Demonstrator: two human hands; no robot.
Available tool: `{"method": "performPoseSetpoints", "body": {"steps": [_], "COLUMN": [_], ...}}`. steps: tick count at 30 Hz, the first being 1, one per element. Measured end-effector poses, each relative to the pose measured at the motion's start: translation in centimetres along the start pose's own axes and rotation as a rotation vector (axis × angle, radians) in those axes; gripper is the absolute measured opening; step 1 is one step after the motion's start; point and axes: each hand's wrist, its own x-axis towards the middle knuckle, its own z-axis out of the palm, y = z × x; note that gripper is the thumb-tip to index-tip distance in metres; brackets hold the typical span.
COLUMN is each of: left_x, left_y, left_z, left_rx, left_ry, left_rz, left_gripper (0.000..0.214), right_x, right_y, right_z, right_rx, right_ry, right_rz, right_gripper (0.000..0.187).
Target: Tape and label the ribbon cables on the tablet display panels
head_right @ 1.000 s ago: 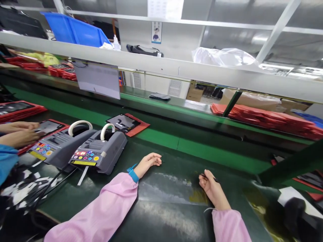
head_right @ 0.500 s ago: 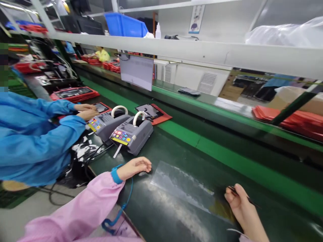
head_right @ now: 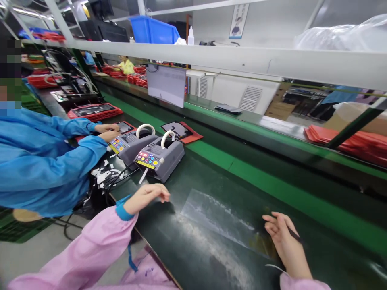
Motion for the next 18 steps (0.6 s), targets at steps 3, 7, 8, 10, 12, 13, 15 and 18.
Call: {"method": "performPoseSetpoints", "body": {"steps": [3,7,8,10,12,13,15,18], "left_x": [2.0,2.6,2.2,1.1,-0.3,-0.9,-1.8,-2.0], "left_y": [0.0,-1.5,-1.9,-2.5,-2.5,-2.3,-1.8,-1.4], "left_z": [3.2,3.3,2.4,-0.2,-3.2,-4.6,-6.9,-8.3], "left_rx": [0.037,-0.018,-0.042,-0.087,-0.126,-0.145,-0.172,-0.162], "left_ry": [-0.137,-0.111,-0.098,-0.088,-0.074,-0.058,-0.021,0.013], "left_rz": [0.003,0.007,-0.007,-0.054,-0.097,-0.109,-0.126,-0.151], "left_gripper": [0.043,0.041,0.044,0.05,0.062,0.069,0.079,0.075], "right_x": [-1.6,-2.2,-1.9,-1.0,0.0,0.5,1.4,2.3], "right_y": [-0.7,0.1,0.7,2.1,3.5,4.1,5.0,5.5], "right_z": [0.9,1.5,1.4,1.0,0.3,-0.1,-0.9,-2.2], "right_rx": [-0.327,-0.652,-0.699,-0.816,-0.948,-1.007,-1.084,-1.111], "right_ry": [-0.117,-0.277,-0.282,-0.299,-0.319,-0.331,-0.371,-0.417], "right_rz": [-0.193,-0.391,-0.433,-0.522,-0.627,-0.681,-0.786,-0.896], "right_gripper": [0.052,0.042,0.041,0.039,0.038,0.038,0.037,0.035]}}
